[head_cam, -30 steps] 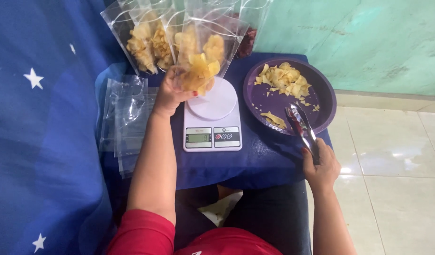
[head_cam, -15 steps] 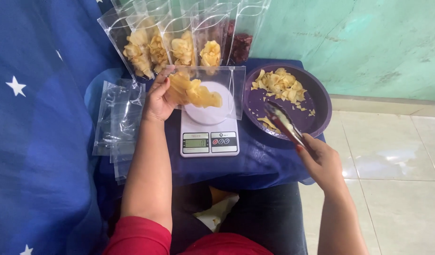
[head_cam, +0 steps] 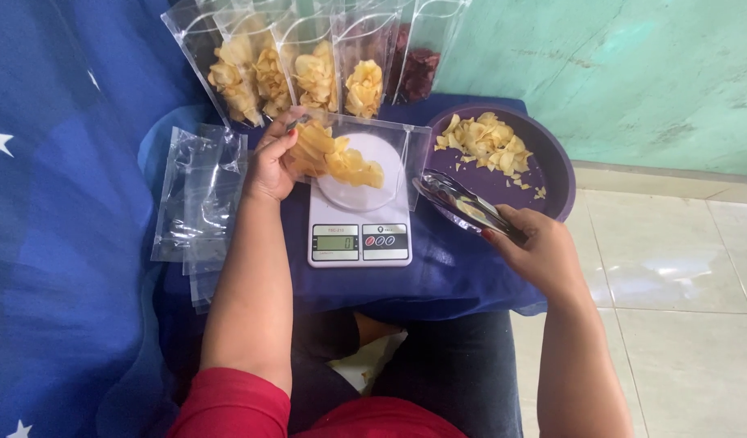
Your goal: Using tongs to transfer chips from a bowl into plastic bags on a digital scale for portioning.
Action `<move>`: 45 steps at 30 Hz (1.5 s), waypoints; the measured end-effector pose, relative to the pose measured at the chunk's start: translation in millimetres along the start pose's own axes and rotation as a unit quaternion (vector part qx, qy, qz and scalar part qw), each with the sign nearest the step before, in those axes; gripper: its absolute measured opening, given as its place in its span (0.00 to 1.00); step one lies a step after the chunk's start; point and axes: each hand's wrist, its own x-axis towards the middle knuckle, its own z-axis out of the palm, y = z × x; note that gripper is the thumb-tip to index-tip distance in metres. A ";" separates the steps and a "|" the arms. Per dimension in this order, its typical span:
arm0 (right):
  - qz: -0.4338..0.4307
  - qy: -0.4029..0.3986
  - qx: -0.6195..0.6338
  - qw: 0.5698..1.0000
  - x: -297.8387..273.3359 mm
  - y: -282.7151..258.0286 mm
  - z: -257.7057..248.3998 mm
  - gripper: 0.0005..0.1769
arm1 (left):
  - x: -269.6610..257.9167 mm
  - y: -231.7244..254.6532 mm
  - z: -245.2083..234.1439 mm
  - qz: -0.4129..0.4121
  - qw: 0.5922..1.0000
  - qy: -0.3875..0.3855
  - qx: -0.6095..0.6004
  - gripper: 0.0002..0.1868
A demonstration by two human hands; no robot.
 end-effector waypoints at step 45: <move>0.034 -0.176 -0.102 0.978 53.4 -62.8 0.7 0.22 | 1.2 -5.8 -7.1 0.024 0.998 -0.044 0.044 0.25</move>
